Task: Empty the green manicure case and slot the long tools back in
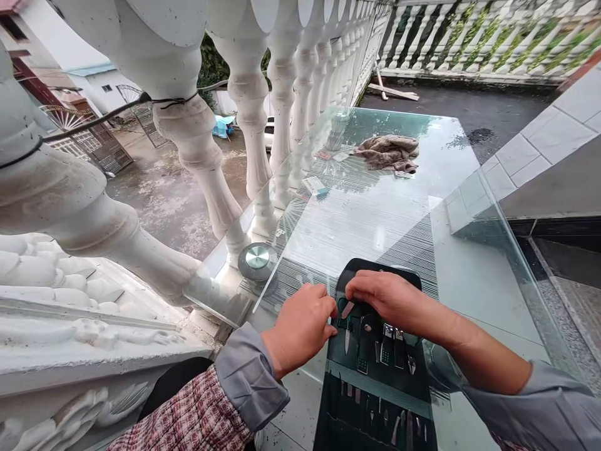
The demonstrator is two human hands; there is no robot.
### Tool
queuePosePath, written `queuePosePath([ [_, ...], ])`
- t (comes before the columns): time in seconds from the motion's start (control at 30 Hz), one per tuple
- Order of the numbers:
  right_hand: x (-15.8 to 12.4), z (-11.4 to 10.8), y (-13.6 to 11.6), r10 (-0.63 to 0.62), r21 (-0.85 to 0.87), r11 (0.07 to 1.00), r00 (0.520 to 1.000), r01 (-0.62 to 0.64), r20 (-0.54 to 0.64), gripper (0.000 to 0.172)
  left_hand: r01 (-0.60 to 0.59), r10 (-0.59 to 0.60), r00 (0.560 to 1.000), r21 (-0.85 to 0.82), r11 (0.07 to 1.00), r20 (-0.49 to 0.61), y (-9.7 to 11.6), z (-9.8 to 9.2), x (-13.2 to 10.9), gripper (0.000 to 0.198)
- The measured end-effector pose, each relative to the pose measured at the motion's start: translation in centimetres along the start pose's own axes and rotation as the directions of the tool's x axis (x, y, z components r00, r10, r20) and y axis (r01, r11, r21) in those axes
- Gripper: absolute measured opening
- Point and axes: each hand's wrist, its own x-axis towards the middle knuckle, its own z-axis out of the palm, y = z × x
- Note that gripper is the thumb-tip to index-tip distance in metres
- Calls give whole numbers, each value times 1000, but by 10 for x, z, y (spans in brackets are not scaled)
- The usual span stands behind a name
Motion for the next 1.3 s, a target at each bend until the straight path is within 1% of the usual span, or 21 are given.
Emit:
queuePosePath([
  [0.17,3,-4,-4,-8,2,1000,999,8,51,26,-8,8,1000,7,1000,-6,-1,1,1,26],
  [0.3,5,-11,-8,-74,40,997,986,69,149,26,-14,14,1000,4,1000,5,0,-1,1,29],
  [0.4,7,-11,-9,-93,81,993,982,81,167,25,-3,3,1000,6,1000,25,2,-3,0,29],
  [0.47,8,-6,-9,-63,90,995,987,51,146,23,0,0,999,7,1000,34,3,-4,0,29],
  [0.57,8,4,-10,4,23,1000,999,-5,39,19,-6,6,999,8,1000,33,3,-4,1,29],
  [0.67,6,11,-11,7,-21,1000,999,-8,-43,22,-11,11,1000,9,1000,27,2,-3,1,28],
  [0.77,3,11,-13,-46,-26,999,999,45,-29,26,-22,21,1000,6,1000,22,1,-2,1,28],
  [0.9,-1,7,-15,-172,-71,982,985,173,21,27,-47,47,999,0,999,15,0,-2,1,30],
  [1.0,-4,7,-15,-240,-93,967,971,239,1,27,-48,48,999,2,999,10,-1,-3,0,31],
  [1.07,-5,9,-13,-257,-65,965,966,255,-20,27,-42,42,999,5,999,12,0,-3,0,31],
  [1.13,-6,11,-9,-232,0,973,971,233,-53,28,-32,32,999,5,999,15,0,-3,0,32],
  [1.2,-7,12,-6,-166,55,983,981,173,-103,28,-26,26,999,5,1000,20,0,-2,0,33],
  [1.3,-10,11,-4,-73,50,995,988,81,-136,19,-29,29,999,4,1000,19,0,-2,0,35],
])
